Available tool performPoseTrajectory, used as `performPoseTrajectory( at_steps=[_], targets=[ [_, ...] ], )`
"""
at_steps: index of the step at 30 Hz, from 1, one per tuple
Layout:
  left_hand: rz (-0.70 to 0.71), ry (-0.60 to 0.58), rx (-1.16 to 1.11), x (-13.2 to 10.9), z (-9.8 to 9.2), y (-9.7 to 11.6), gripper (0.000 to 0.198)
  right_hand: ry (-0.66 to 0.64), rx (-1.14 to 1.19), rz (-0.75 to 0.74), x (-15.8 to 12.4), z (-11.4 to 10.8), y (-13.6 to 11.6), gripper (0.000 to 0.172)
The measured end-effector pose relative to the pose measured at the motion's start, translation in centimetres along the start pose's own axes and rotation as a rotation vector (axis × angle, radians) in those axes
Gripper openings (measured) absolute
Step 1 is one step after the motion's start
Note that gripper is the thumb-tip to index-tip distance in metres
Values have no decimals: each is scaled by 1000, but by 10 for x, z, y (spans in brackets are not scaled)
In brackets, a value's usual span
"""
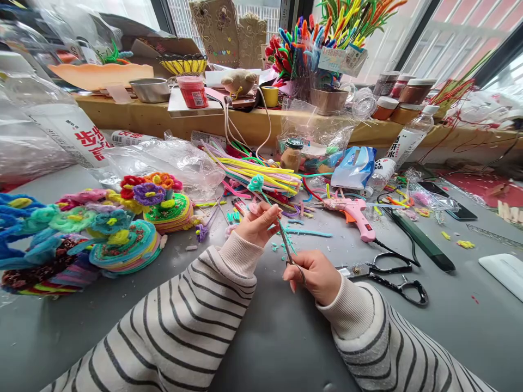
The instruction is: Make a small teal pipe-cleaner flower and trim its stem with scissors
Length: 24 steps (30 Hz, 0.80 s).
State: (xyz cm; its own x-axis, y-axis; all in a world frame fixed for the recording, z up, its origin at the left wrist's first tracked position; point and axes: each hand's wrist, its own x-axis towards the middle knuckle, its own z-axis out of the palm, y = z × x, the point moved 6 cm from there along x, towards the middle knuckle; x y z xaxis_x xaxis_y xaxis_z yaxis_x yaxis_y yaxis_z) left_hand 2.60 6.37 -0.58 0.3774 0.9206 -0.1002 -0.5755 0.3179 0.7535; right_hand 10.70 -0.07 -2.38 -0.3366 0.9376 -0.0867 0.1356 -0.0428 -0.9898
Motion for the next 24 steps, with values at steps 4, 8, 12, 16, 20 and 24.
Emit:
performPoseTrajectory(
  at_steps=[4,8,12,16,20,24],
  targets=[
    [-6,37,-22,-2,-1,2,23,1,-14,-18,-1,0,-1,50],
    [21,71,-49,-3,0,7,24,27,-22,-125,-3,-4,-8,55],
    [26,94,-20,-3,-1,8,26,36,41,-251,-6,-8,-16,59],
    [41,98,19,-1,-3,7,25,215,80,-278,-8,-20,-20,52],
    [64,77,44,-1,-2,7,24,442,49,-172,-8,-35,-18,32],
    [49,77,82,-1,-3,6,25,425,2,-120,-6,-34,-17,26]
  ],
)
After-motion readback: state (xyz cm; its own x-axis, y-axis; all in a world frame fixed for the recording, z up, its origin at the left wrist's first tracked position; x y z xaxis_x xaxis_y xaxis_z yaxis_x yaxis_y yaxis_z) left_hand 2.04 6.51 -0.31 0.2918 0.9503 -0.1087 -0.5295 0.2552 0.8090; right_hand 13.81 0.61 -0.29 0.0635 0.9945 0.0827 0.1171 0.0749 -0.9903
